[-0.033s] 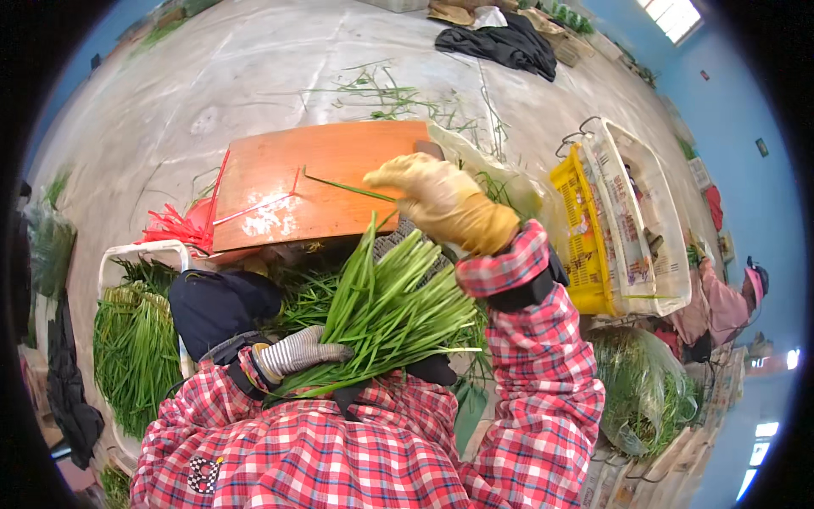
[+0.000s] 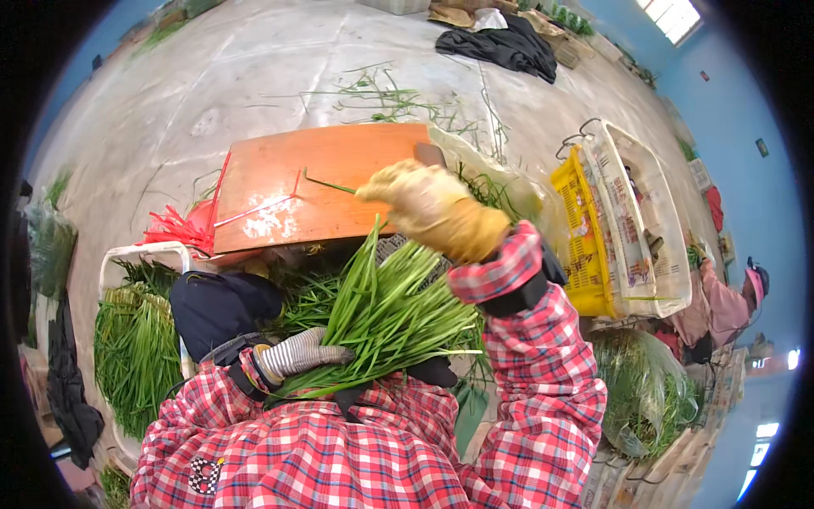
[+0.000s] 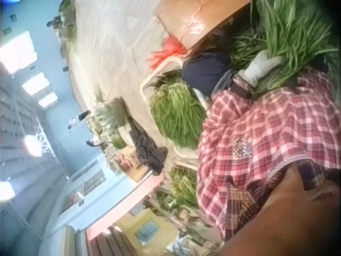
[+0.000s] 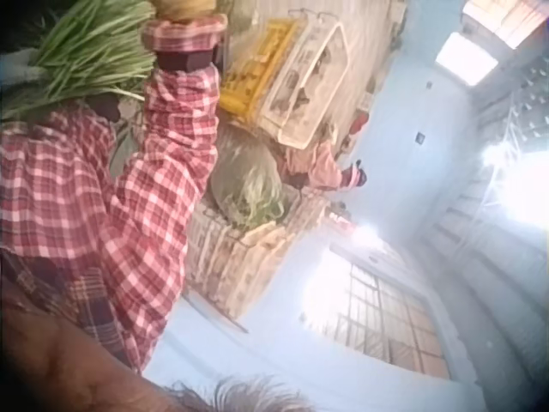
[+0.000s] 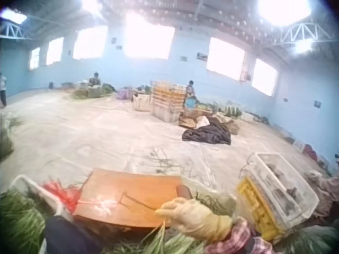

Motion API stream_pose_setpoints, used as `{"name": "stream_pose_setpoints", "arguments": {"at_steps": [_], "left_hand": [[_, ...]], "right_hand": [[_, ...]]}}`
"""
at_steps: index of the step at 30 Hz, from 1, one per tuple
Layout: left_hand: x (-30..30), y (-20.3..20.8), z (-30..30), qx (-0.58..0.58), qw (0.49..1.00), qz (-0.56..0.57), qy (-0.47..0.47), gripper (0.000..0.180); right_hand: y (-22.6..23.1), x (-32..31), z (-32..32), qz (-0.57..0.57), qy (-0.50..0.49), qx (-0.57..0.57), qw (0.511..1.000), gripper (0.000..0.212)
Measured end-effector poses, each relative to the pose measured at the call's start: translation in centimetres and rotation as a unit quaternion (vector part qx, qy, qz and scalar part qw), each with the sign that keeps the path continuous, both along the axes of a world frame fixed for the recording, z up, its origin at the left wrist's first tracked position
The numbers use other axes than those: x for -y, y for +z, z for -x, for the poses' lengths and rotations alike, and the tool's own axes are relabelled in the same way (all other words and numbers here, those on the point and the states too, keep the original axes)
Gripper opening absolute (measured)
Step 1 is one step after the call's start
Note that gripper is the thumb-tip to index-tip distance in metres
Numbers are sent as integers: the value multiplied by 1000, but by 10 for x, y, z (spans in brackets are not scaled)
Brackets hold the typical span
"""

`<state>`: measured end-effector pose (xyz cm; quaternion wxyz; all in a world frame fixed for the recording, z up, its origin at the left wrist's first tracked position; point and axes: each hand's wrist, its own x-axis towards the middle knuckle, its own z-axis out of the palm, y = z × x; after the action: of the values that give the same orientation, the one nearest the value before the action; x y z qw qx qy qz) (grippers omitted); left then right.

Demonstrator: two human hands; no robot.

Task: Sorting, trimming the ends with a knife, and bundling green chives with rubber bands.

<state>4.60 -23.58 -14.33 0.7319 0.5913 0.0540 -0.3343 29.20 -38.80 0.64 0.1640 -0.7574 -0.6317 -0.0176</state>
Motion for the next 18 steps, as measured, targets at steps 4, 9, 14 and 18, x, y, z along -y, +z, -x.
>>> {"name": "stream_pose_setpoints", "arguments": {"at_steps": [4,9,14,18], "left_hand": [[3,7,1,10,1000,24,15,49],[4,12,-1,41,999,-29,-13,49],[1,4,0,35,999,-8,-3,45],[4,8,-4,-9,999,36,6,44]], "right_hand": [[-4,-24,17,131,52,41,989,33],[2,-30,13,274,-8,-132,953,17],[-9,-24,17,215,-42,-2,976,12],[-30,-9,3,107,-50,225,967,15]]}}
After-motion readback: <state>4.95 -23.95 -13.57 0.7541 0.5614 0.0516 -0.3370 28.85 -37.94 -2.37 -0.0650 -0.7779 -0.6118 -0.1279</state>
